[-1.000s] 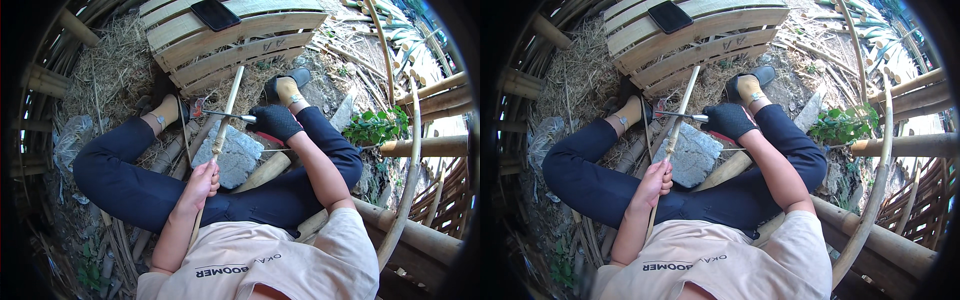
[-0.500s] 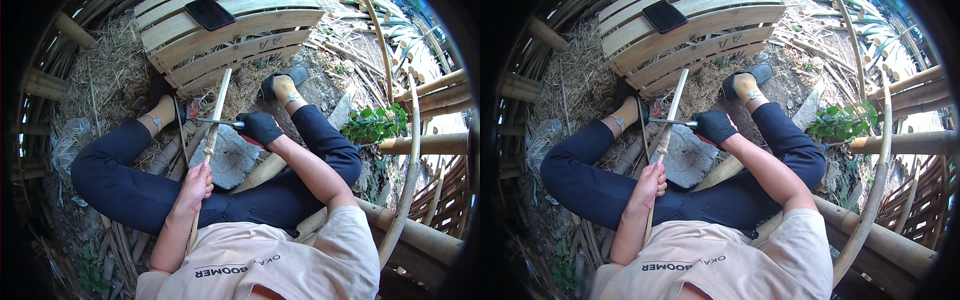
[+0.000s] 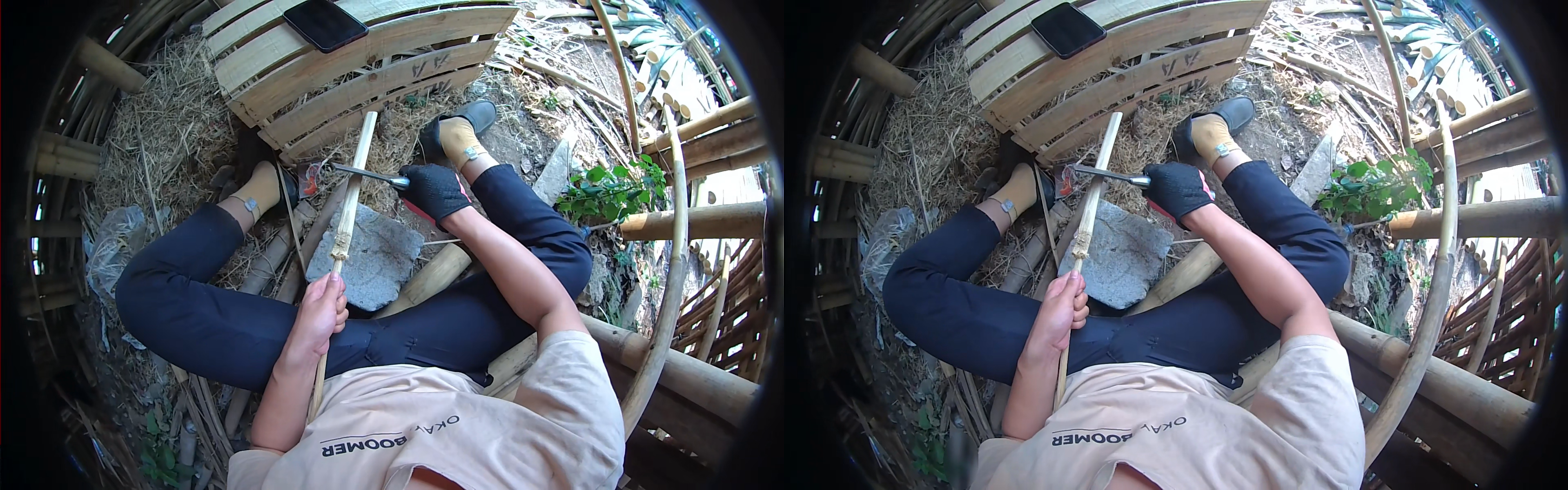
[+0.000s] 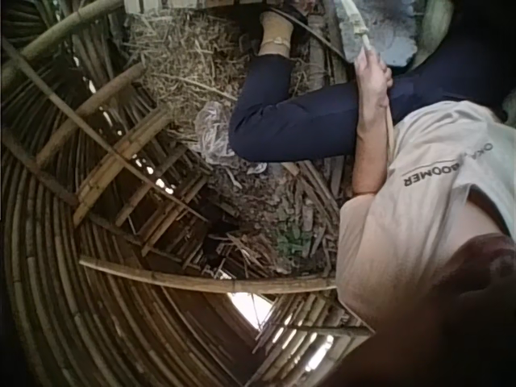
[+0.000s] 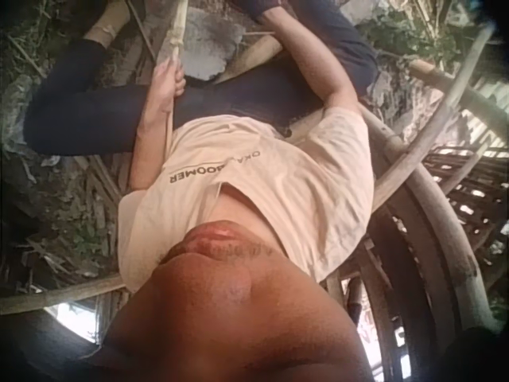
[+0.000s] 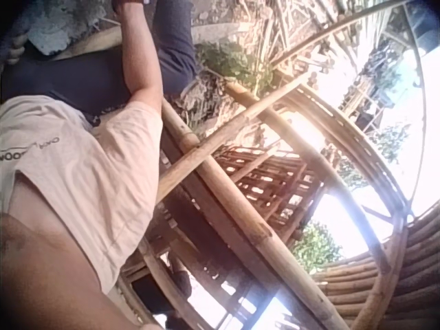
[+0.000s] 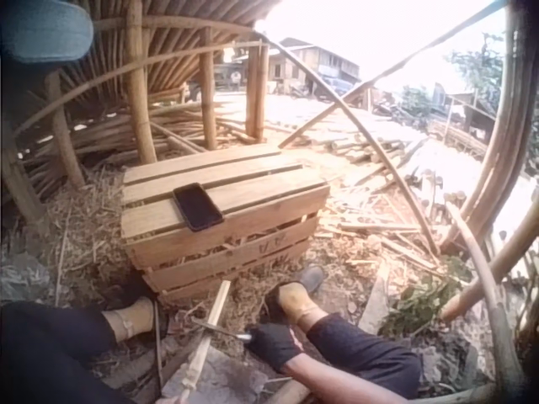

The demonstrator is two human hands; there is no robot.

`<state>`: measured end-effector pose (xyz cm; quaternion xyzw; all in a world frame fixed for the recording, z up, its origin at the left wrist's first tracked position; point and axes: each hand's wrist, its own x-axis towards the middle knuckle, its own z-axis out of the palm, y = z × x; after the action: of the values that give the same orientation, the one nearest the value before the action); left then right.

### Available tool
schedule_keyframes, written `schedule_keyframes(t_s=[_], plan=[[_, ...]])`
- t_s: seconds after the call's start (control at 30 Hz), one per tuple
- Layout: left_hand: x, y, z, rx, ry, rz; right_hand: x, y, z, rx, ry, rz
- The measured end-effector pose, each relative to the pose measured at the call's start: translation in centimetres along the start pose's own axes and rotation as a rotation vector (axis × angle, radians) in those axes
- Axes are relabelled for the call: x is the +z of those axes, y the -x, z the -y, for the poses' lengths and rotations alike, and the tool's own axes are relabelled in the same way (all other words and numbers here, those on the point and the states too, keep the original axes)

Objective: The person shaves thin layers off a wooden stick using a small blade, resting the stick against a stone block placed on the ground between their legs.

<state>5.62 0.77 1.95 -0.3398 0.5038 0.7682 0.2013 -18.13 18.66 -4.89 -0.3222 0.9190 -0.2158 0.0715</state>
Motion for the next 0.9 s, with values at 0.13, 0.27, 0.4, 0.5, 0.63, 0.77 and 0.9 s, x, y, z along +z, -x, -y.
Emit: schedule_keyframes(t_s=[0.13,0.27,0.4,0.5,0.63,0.77,0.9], plan=[[-0.5,-0.4,-0.3,-0.028,0.078,0.039,-0.7,1.0,2.2,-0.050,-0.008,0.016],[-0.1,0.3,-0.2,0.013,0.022,0.019,0.1,1.2,3.0,-0.066,-0.004,0.037],[0.2,0.2,0.1,0.040,0.012,-0.021,0.8,0.2,1.8,-0.039,0.021,0.026],[0.4,0.4,0.1,0.025,-0.017,-0.019,0.7,-0.1,0.9,-0.030,0.046,0.002],[0.5,0.5,-0.1,0.004,-0.001,-0.015,1.2,-1.1,-1.3,0.039,0.061,-0.055],[0.0,0.4,0.0,-0.039,0.029,0.069,-0.1,-0.7,-2.4,0.062,0.036,-0.120],[-0.3,-0.2,-0.1,-0.028,0.101,0.089,0.1,0.7,1.2,-0.100,0.044,-0.021]])
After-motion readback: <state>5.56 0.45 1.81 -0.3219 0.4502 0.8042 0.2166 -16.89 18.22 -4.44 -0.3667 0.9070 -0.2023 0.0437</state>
